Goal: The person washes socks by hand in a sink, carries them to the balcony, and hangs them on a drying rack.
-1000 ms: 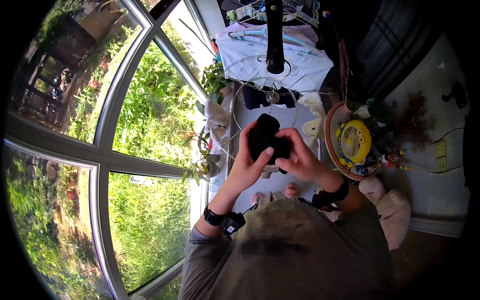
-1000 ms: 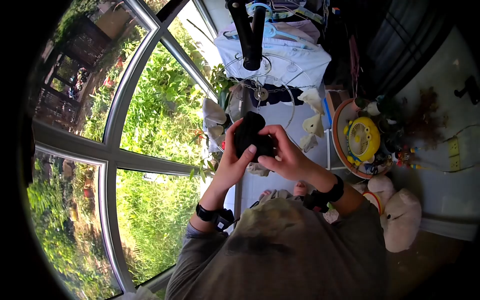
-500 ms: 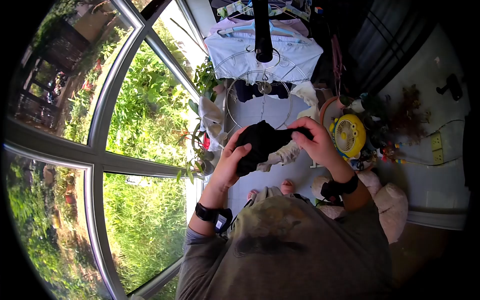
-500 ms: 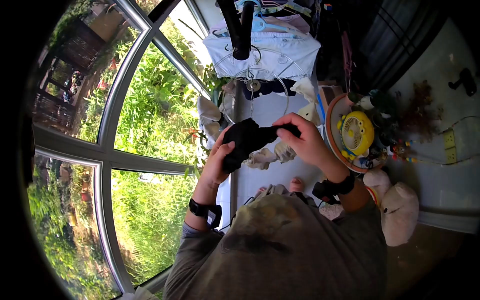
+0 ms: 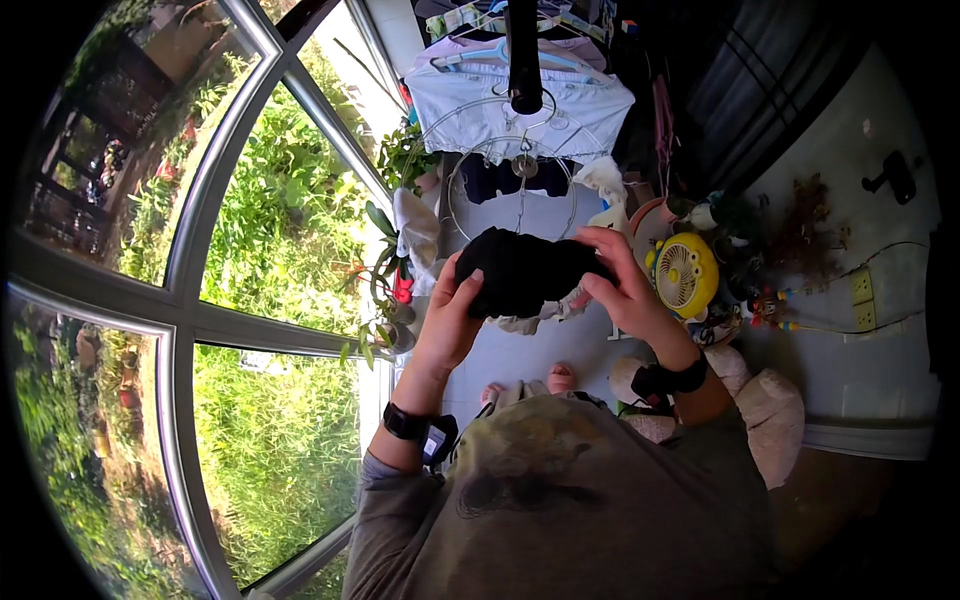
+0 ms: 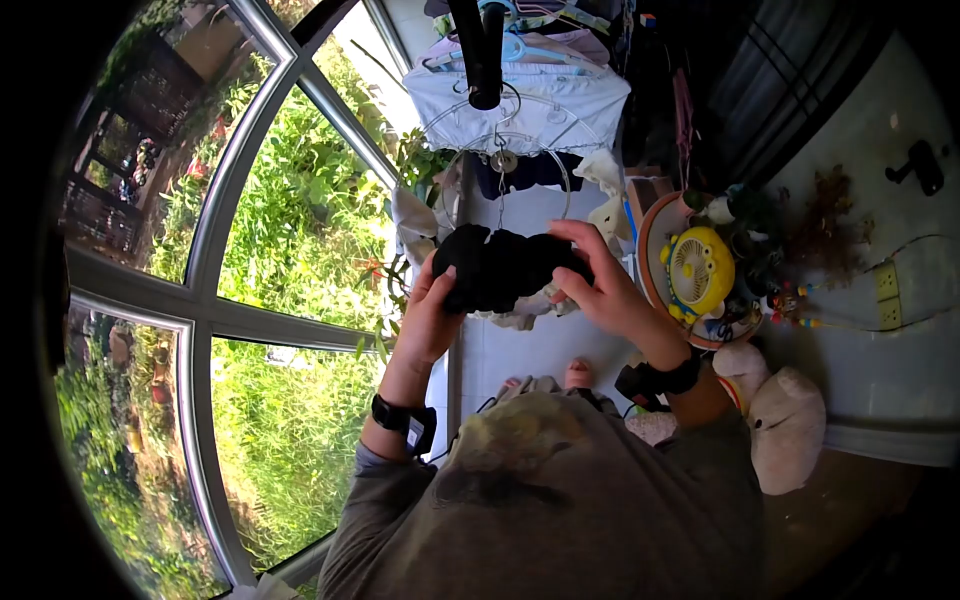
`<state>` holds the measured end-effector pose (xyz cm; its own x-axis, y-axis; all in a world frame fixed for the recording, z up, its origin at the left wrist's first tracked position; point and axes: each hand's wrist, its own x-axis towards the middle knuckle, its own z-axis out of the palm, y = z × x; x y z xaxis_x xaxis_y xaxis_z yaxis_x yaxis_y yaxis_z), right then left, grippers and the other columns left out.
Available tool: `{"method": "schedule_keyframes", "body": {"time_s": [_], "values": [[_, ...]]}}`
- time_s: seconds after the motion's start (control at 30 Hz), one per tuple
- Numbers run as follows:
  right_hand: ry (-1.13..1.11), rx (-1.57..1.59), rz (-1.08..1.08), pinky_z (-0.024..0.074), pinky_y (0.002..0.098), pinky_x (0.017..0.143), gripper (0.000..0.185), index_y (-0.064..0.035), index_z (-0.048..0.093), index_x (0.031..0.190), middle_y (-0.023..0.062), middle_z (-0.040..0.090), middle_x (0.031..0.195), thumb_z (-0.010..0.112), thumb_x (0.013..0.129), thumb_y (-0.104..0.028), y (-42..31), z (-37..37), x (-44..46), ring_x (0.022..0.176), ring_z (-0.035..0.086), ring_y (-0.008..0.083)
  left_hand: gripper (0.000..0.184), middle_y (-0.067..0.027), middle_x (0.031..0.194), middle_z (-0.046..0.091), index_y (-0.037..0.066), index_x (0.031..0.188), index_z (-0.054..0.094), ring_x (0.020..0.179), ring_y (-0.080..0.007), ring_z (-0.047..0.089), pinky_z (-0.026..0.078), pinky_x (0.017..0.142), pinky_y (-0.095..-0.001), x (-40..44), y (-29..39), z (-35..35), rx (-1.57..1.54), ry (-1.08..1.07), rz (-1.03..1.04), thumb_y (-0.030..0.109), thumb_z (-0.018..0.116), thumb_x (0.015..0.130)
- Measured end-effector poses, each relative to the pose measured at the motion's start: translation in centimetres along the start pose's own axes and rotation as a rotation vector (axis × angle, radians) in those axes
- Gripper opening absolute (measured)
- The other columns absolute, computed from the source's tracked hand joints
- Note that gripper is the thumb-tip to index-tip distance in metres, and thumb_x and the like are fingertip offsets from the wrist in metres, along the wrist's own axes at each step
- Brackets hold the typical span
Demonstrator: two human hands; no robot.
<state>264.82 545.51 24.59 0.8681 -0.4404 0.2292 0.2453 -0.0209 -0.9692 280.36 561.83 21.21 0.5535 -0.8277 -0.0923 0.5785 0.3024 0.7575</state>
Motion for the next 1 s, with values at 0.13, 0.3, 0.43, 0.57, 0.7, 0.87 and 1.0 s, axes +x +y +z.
{"method": "schedule_keyframes", "body": {"time_s": [0.13,0.3,0.43,0.57,0.7,0.87,1.0], "values": [[-0.126,-0.531,-0.243,0.0501,0.023,0.065,0.041,-0.0018,0.047,0.116,0.0032,0.048,0.106,0.066,0.081,-0.01,1.9,0.5,0.3,0.09,0.051,0.01,0.036,-0.0048,0.119,0.052,0.008,0.127,0.041,0.11,-0.0157,0.052,0.043,0.093,-0.0316,0.0,-0.3,0.8,-0.053,-0.047,-0.045,0.012,0.049,0.092],[0.287,0.049,0.096,0.0399,0.0183,0.065,0.03,-0.0022,0.053,0.102,-0.0038,0.051,0.081,0.05,0.094,-0.031,2.7,-1.4,0.4,0.075,0.045,0.0032,0.036,-0.0053,0.117,0.054,0.007,0.125,0.043,0.107,-0.0163,0.054,0.045,0.091,-0.0294,-0.2,0.2,0.8,-0.03,0.001,-0.041,0.01,0.051,0.091],[0.305,-0.076,0.092,0.0345,0.018,0.064,0.028,-0.0032,0.054,0.096,-0.0046,0.046,0.076,0.049,0.095,-0.031,2.1,-2.3,0.3,0.07,0.039,0.0034,0.032,-0.004,0.109,0.057,0.005,0.119,0.047,0.099,-0.0125,0.055,0.045,0.085,-0.026,0.3,-0.4,0.3,0.256,0.018,0.028,0.009,0.056,0.088],[0.344,-0.213,-0.039,0.0308,0.0192,0.057,0.029,-0.0032,0.052,0.091,-0.0054,0.041,0.071,0.048,0.095,-0.032,1.9,-3.3,0.1,0.064,0.035,0.004,0.029,-0.0028,0.101,0.058,0.002,0.113,0.048,0.093,-0.0082,0.053,0.044,0.082,-0.023,0.3,-0.7,0.4,0.62,-0.072,0.177,0.012,0.058,0.089],[0.325,-0.231,-0.073,0.0292,0.0204,0.052,0.026,-0.0029,0.051,0.09,-0.0058,0.04,0.066,0.049,0.095,-0.028,1.3,-3.8,0.3,0.06,0.033,0.0041,0.029,-0.0022,0.097,0.057,0.001,0.113,0.047,0.091,-0.0071,0.052,0.043,0.08,-0.0222,0.3,-0.6,0.5,0.752,-0.095,0.247,0.012,0.058,0.089],[0.306,-0.34,-0.165,0.0349,0.0192,0.057,0.026,-0.0009,0.055,0.101,-0.0028,0.05,0.071,0.054,0.092,-0.025,-0.3,-5.5,0.4,0.063,0.04,0.0046,0.028,-0.0016,0.098,0.055,0.002,0.113,0.046,0.09,-0.0069,0.051,0.043,0.08,-0.0222,0.3,-0.2,0.9,0.74,-0.173,0.173,0.01,0.058,0.089],[0.201,-0.525,-0.277,0.0406,0.0211,0.063,0.029,0.0009,0.056,0.101,0.002,0.055,0.076,0.058,0.09,-0.025,-2.6,-5.9,1.5,0.068,0.047,0.0078,0.026,-0.0045,0.104,0.053,0.003,0.108,0.049,0.096,-0.0103,0.05,0.042,0.084,-0.0247,0.3,0.0,1.4,0.839,-0.172,0.125,-0.005,0.052,0.083]]}}
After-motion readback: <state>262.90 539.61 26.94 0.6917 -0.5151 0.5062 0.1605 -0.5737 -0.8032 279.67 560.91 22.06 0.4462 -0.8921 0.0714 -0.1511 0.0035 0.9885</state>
